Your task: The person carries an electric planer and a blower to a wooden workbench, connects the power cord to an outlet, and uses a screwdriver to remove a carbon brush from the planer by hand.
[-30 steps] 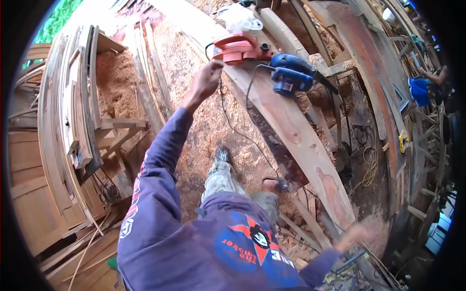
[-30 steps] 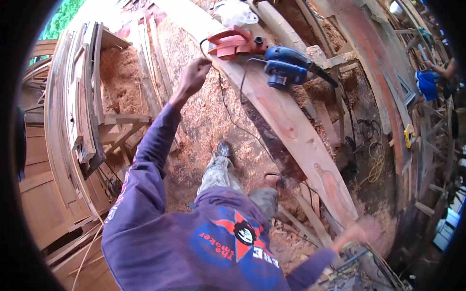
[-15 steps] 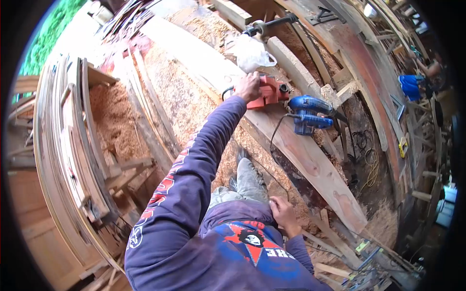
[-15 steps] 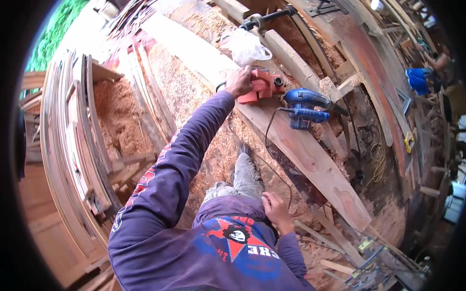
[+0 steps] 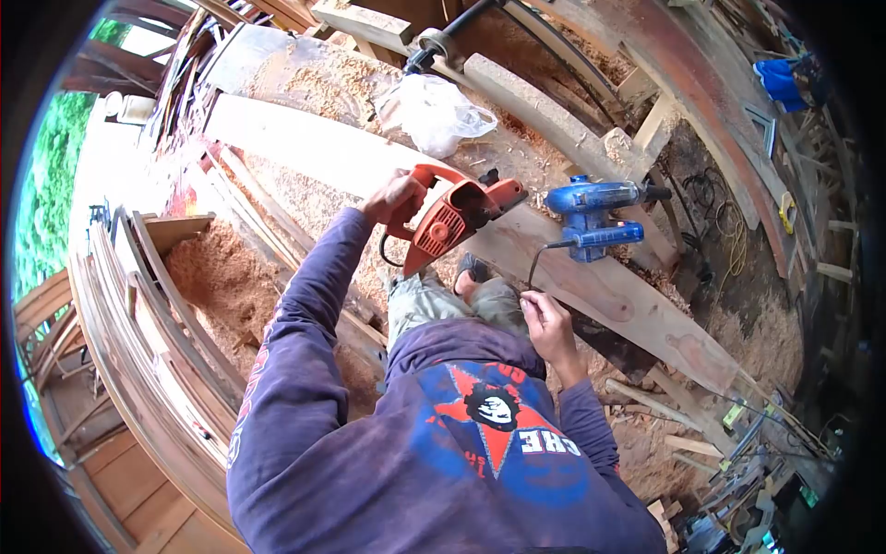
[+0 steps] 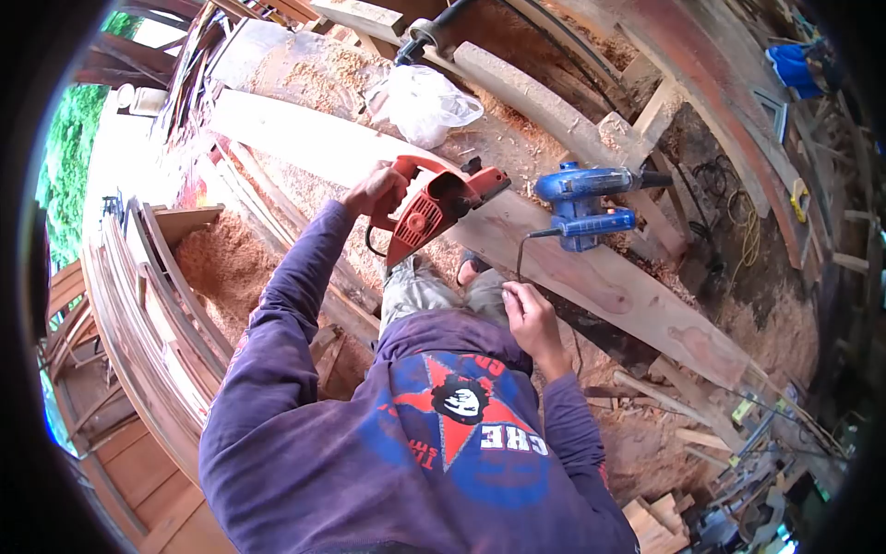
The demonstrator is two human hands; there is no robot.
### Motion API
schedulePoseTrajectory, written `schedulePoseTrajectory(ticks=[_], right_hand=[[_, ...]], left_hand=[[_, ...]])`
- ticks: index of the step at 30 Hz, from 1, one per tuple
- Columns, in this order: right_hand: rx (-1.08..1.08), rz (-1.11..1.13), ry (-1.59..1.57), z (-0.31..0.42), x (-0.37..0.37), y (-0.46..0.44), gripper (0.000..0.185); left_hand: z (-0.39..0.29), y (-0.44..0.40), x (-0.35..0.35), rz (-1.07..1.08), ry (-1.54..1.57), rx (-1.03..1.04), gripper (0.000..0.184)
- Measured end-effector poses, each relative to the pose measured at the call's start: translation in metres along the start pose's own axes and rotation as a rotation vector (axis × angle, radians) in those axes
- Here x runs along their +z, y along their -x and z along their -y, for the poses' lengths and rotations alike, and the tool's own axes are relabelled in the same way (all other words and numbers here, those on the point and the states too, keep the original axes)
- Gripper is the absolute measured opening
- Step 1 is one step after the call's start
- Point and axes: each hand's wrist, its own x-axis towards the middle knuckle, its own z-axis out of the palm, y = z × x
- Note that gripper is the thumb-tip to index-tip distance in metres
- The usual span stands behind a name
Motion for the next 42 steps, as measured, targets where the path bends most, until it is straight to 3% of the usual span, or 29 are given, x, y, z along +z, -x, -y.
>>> schedulePoseTrajectory(ticks=[4, 5, 9, 10, 11, 13, 15, 16, 18, 20, 22, 23, 25, 26, 27, 28, 29, 31, 36, 39, 42], right_hand=[[-0.002, 0.05, 0.022, 0.01, 0.02, -0.012, 0.012], [-0.024, 0.066, 0.039, 0.012, 0.024, -0.016, 0.012], [-0.036, 0.08, 0.08, 0.019, 0.04, -0.035, 0.012], [-0.038, 0.076, 0.089, 0.022, 0.045, -0.04, 0.012], [-0.027, 0.074, 0.09, 0.025, 0.049, -0.045, 0.012], [-0.034, 0.06, 0.115, 0.034, 0.056, -0.055, 0.012], [-0.023, 0.029, 0.123, 0.043, 0.064, -0.065, 0.012], [-0.036, -0.011, 0.101, 0.046, 0.068, -0.07, 0.013], [0.035, -0.099, 0.037, 0.051, 0.075, -0.079, 0.018], [-0.088, -0.257, 0.023, 0.057, 0.075, -0.112, 0.024], [-0.363, -0.285, 0.256, 0.056, 0.067, -0.158, 0.03], [-0.411, -0.228, 0.323, 0.059, 0.064, -0.178, 0.034], [-0.397, 0.115, 0.424, 0.054, 0.06, -0.203, 0.028], [-0.394, 0.11, 0.419, 0.051, 0.062, -0.216, 0.028], [-0.452, 0.247, 0.668, 0.048, 0.066, -0.229, 0.023], [-0.511, 0.39, 0.916, 0.048, 0.069, -0.239, 0.021], [-0.514, 0.395, 0.91, 0.047, 0.07, -0.246, 0.021], [-0.63, 0.54, 0.931, 0.049, 0.067, -0.258, 0.016], [-0.772, 0.542, 0.802, 0.035, 0.058, -0.259, 0.015], [-0.754, 0.52, 0.677, 0.028, 0.051, -0.257, 0.016], [-0.61, 0.684, 0.649, 0.03, 0.048, -0.258, 0.018]], left_hand=[[0.02, -0.041, -0.024, 0.085, -0.052, -0.126, 0.011], [0.022, -0.052, -0.036, 0.199, -0.063, -0.099, 0.009], [-0.03, -0.068, -0.032, 0.185, -0.376, -0.203, 0.015], [-0.034, -0.067, -0.03, 0.245, -0.248, -0.091, 0.028], [-0.026, -0.083, -0.032, 0.234, -0.407, -0.065, 0.041], [-0.044, -0.074, -0.026, 0.192, -0.529, 0.039, 0.044], [-0.021, -0.09, -0.027, 0.136, -0.701, 0.285, 0.05], [-0.027, -0.081, -0.026, 0.128, -0.757, 0.266, 0.055], [-0.006, -0.077, -0.029, 0.043, -0.618, 0.383, 0.06], [-0.005, -0.063, -0.03, -0.037, -0.47, 0.409, 0.062], [-0.002, -0.05, -0.028, -0.236, -0.492, 0.517, 0.061], [-0.013, -0.03, -0.025, -0.306, -0.544, 0.594, 0.062], [-0.037, 0.016, -0.007, -0.083, -0.432, 0.667, 0.066], [-0.042, 0.035, 0.002, -0.076, -0.651, 0.621, 0.075], [-0.027, 0.042, 0.009, -0.036, -0.656, 0.536, 0.082], [-0.026, 0.045, 0.016, -0.131, -0.76, 0.638, 0.08], [-0.025, 0.046, 0.022, -0.228, -0.863, 0.737, 0.079], [-0.021, 0.043, 0.026, -0.22, -0.854, 0.666, 0.076], [-0.023, 0.042, 0.021, -0.138, -0.791, 0.57, 0.067], [-0.025, 0.038, 0.02, -0.141, -0.856, 0.625, 0.067], [-0.022, 0.034, 0.018, -0.114, -0.91, 0.609, 0.069]])
